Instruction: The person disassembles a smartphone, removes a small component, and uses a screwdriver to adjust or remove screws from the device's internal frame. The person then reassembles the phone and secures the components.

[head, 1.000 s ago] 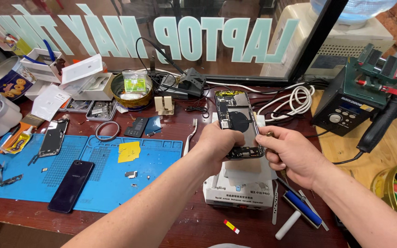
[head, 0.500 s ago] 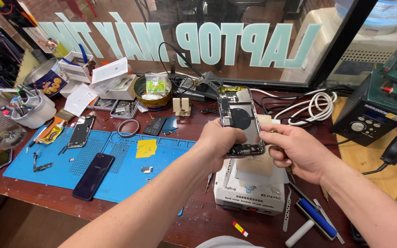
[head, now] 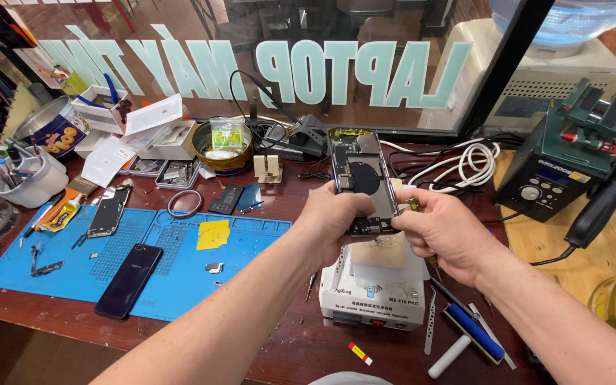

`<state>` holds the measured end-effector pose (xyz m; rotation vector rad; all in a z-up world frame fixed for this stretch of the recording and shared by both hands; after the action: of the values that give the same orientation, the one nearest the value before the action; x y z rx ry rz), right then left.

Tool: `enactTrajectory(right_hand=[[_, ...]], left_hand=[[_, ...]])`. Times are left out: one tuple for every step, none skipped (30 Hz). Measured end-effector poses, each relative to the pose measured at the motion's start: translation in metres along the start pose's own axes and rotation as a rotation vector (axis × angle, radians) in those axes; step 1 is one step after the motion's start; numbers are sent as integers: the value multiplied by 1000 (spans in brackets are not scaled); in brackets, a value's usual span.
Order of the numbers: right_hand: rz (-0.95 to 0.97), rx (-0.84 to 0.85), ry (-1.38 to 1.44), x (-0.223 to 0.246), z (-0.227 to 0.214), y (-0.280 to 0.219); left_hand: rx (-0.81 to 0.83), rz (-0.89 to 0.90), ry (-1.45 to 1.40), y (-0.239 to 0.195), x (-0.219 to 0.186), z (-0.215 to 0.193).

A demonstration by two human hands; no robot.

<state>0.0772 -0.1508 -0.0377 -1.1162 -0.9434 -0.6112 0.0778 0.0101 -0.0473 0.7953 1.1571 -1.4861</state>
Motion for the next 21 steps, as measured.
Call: enactTrajectory(right_hand=[[-1, 5, 18, -2, -1, 0], [0, -11, 3, -2, -2, 0], [1, -27, -13, -3, -4, -1], [-5, -42, -25, -3, -6, 1], [-1, -60, -38, -3, -8, 2], [8, -75, -50, -5, -8, 3], [16, -90, -62, -7, -9, 4], [30, -95, -62, -8, -8, 6], [43, -99, -62, -10, -8, 6], [58, -106, -70, -10, -9, 8], [60, -94, -89, -9, -7, 11], [68, -91, -103, -10, -8, 12], [76, -88, -117, -12, -9, 13], [90, -92, -121, -13, -11, 13], [105, -95, -125, -14, -12, 13], [113, -93, -131, -13, -11, 15], [112, -87, -130, -12, -10, 17], [112, -84, -126, -12, -9, 16], [113, -82, -123, -12, -8, 17], [116, -87, -117, -12, -9, 16], [119, -93, -111, -13, -10, 16]], left_hand=[[14, -42, -33, -1, 5, 1], [27, -82, -65, 0, 9, 1], [39, -103, -63, -1, 14, 3], [52, -120, -54, 0, 19, 6], [66, -136, -46, 1, 24, 8], [56, -143, -33, 2, 28, 8], [47, -150, -19, 3, 31, 7], [32, -148, -8, 6, 31, 4], [24, -142, 23, 7, 33, 3], [16, -135, 46, 8, 35, 3], [8, -127, 68, 10, 34, 1], [2, -126, 84, 12, 36, 0], [-4, -125, 100, 13, 37, -2], [-9, -125, 114, 14, 38, -3], [-24, -117, 129, 14, 38, -2], [-43, -103, 145, 15, 37, -3], [-62, -89, 161, 15, 34, -3], [-48, -73, 169, 15, 33, -2], [-35, -57, 177, 14, 31, -1], [-16, -45, 187, 14, 30, 2], [-28, -46, 205, 13, 30, 3]])
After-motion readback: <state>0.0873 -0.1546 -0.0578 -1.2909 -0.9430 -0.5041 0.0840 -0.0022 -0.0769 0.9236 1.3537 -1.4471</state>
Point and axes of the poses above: each hand's wrist, its own y-axis towards the middle knuckle, its own z-axis out of the palm, x = y × z, the point moved 6 cm from there along y, towards the middle knuckle, and after that the axes turned 10 degrees about z, right-handed, at the moved point
